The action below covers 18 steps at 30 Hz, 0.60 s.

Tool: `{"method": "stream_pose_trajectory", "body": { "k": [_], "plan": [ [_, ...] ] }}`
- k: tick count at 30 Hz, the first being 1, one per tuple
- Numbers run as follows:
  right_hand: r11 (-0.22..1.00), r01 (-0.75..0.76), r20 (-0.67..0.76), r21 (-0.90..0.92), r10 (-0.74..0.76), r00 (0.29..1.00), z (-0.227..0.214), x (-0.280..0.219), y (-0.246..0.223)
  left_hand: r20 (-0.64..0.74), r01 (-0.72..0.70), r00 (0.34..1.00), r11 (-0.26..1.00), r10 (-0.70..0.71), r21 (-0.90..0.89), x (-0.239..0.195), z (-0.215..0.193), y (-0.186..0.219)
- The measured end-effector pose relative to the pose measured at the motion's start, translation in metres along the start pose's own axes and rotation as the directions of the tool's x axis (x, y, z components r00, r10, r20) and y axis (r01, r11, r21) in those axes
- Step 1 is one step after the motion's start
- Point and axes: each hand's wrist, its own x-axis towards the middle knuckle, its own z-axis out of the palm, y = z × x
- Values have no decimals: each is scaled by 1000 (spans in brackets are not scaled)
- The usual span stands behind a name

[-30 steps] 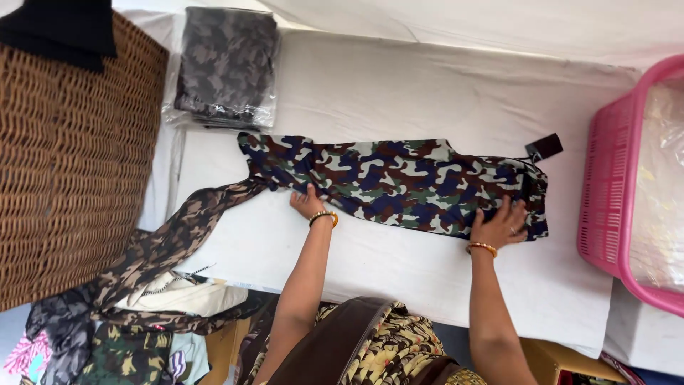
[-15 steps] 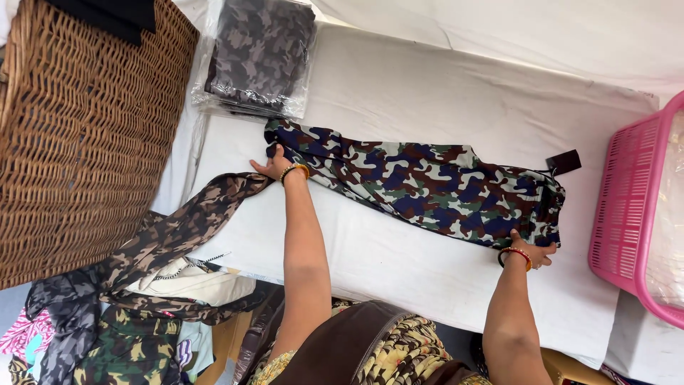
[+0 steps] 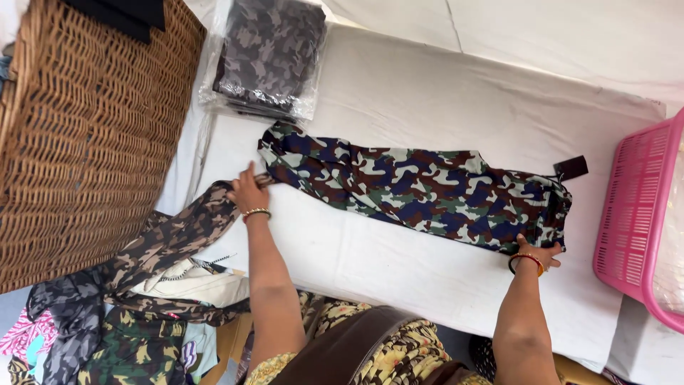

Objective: The person folds a pair of camouflage-patterned pants on a white table, then places them into a clear plastic bag. The person repeats this process with a second pair of camouflage pants. The folded and bagged items are stacked on the table.

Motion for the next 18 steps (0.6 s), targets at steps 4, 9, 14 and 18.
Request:
{"method": "stream_pose_trajectory", "body": {
  "k": [4, 9, 14, 18],
  "plan": [
    [999, 28, -27, -32, -29, 999, 4, 10, -5, -269, 129, 963, 930, -35, 343, 12, -2, -140],
    [992, 60, -115, -113, -73, 991, 7, 8, -3, -294, 606, 795, 720, -531, 339, -6, -102, -101],
    [774, 521, -241, -359, -616, 750, 45, -78, -38, -228, 125, 968, 989, -104, 78, -4, -10, -5],
    [169, 979, 207, -113, -960, 189, 107, -201, -68, -18, 145, 988, 956, -154, -256, 5, 31, 90]
  ]
}}
